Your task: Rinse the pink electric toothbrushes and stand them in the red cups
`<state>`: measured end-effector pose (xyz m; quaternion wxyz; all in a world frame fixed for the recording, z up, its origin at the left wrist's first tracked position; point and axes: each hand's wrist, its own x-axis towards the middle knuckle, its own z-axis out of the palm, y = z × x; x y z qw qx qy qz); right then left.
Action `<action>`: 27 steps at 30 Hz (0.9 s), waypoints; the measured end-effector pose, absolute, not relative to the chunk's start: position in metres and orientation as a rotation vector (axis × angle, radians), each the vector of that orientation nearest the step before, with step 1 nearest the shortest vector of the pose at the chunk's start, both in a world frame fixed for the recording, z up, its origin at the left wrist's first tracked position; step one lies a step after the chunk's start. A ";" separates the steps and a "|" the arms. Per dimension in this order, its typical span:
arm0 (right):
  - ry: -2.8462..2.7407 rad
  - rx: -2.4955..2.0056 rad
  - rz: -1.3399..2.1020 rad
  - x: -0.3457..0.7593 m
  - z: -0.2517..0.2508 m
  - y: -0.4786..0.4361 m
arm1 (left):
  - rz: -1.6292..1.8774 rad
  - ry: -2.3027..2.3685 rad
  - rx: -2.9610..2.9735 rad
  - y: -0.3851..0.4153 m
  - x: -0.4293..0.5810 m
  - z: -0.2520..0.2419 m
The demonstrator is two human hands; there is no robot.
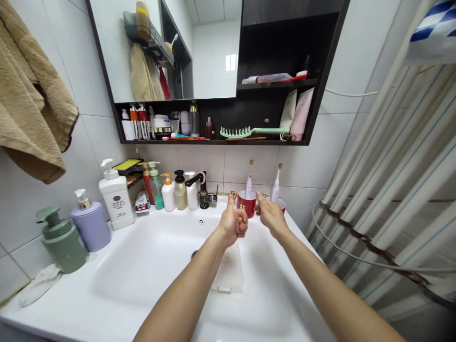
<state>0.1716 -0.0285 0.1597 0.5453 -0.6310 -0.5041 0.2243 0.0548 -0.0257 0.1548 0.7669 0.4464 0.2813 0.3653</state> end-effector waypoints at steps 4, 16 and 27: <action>-1.061 -1.751 0.207 0.220 0.139 -0.003 | 0.828 0.736 0.890 -0.021 0.049 0.116; -1.508 -1.880 0.071 0.215 0.105 -0.039 | 1.117 0.996 1.148 -0.010 0.040 0.104; -1.746 -1.688 0.233 0.125 0.061 -0.054 | 1.148 1.271 1.616 0.023 0.058 0.092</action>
